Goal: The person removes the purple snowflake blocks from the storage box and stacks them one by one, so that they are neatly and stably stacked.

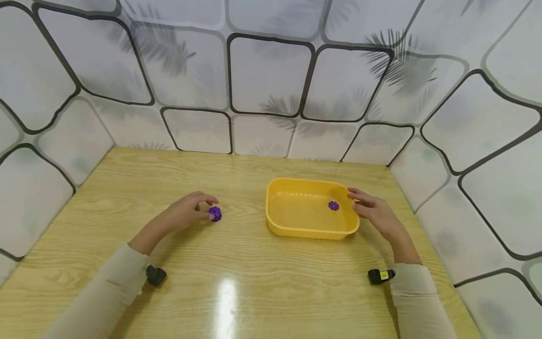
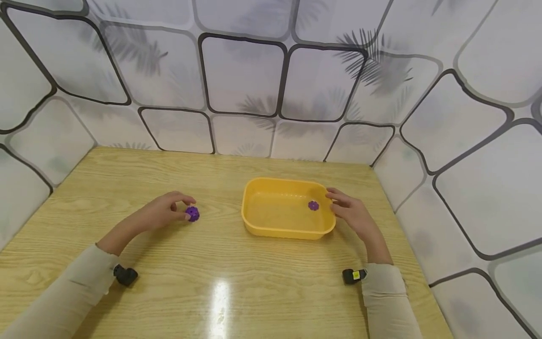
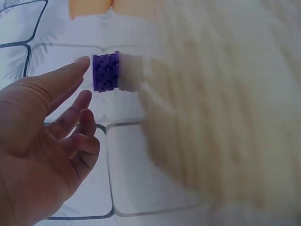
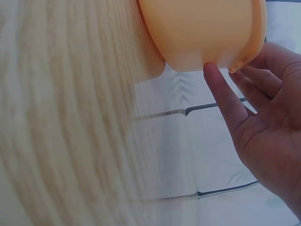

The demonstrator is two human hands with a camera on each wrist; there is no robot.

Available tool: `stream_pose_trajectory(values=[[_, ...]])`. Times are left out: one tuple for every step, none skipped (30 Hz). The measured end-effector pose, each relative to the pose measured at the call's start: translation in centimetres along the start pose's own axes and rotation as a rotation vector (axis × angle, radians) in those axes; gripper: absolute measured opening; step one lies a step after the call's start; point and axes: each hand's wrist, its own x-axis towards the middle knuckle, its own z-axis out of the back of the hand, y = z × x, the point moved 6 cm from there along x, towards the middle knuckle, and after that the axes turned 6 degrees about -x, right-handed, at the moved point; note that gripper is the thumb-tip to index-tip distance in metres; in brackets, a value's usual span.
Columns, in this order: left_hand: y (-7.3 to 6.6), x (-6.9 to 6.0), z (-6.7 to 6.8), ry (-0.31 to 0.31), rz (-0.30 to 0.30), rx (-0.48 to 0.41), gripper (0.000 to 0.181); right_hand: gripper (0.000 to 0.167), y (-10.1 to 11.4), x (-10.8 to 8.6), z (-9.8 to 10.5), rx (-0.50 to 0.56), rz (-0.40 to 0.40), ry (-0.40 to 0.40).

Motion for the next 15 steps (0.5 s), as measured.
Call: stream_pose_trajectory(values=[[-0.2,0.1,0.2,0.001,0.001,-0.002,0.043,0.053,0.0,0.0,0.0,-0.001,0.001,0.0],[-0.5,0.2,0.3,-0.001,0.0,-0.004,0.043,0.053,-0.1,0.1,0.0,-0.002,0.0,-0.001],[-0.9,0.4,0.5,-0.003,-0.007,-0.01,0.043,0.053,-0.1,0.1,0.0,-0.003,0.001,0.001],[-1.4,0.7,0.6,-0.003,-0.016,-0.02,0.044,0.053,-0.1,0.0,0.0,-0.002,0.002,0.001],[-2.1,1.1,0.7,-0.002,-0.027,-0.026,0.044,0.053,0.0,0.0,0.0,-0.001,0.004,0.003],[-2.8,1.6,0.8,-0.002,-0.038,-0.028,0.045,0.053,0.1,0.0,0.0,0.002,0.003,0.001],[-3.7,2.1,0.8,0.001,-0.054,-0.037,0.046,0.052,0.2,0.0,0.1,0.004,0.006,0.002],[-4.7,2.7,0.7,0.004,-0.073,-0.037,0.046,0.052,0.2,-0.1,0.1,0.007,0.007,0.002],[-5.7,3.3,0.5,0.012,-0.09,-0.04,0.046,0.052,0.3,-0.1,0.1,0.009,0.008,0.004],[-6.7,4.0,0.2,0.018,-0.106,-0.036,0.046,0.052,0.4,-0.1,0.1,0.014,0.009,0.004],[-7.7,4.6,-0.1,0.027,-0.121,-0.037,0.046,0.052,0.5,-0.1,0.1,0.017,0.011,0.006],[-8.7,5.3,-0.6,0.035,-0.138,-0.035,0.045,0.051,0.5,-0.1,0.1,0.018,0.012,0.009],[-9.7,6.0,-1.1,0.046,-0.157,-0.035,0.045,0.052,0.5,-0.1,0.1,0.019,0.013,0.012],[-10.6,6.7,-1.6,0.058,-0.174,-0.038,0.045,0.052,0.5,-0.2,0.0,0.018,0.013,0.014],[-11.5,7.4,-2.2,0.071,-0.195,-0.043,0.044,0.052,0.5,-0.2,0.0,0.017,0.013,0.016]])
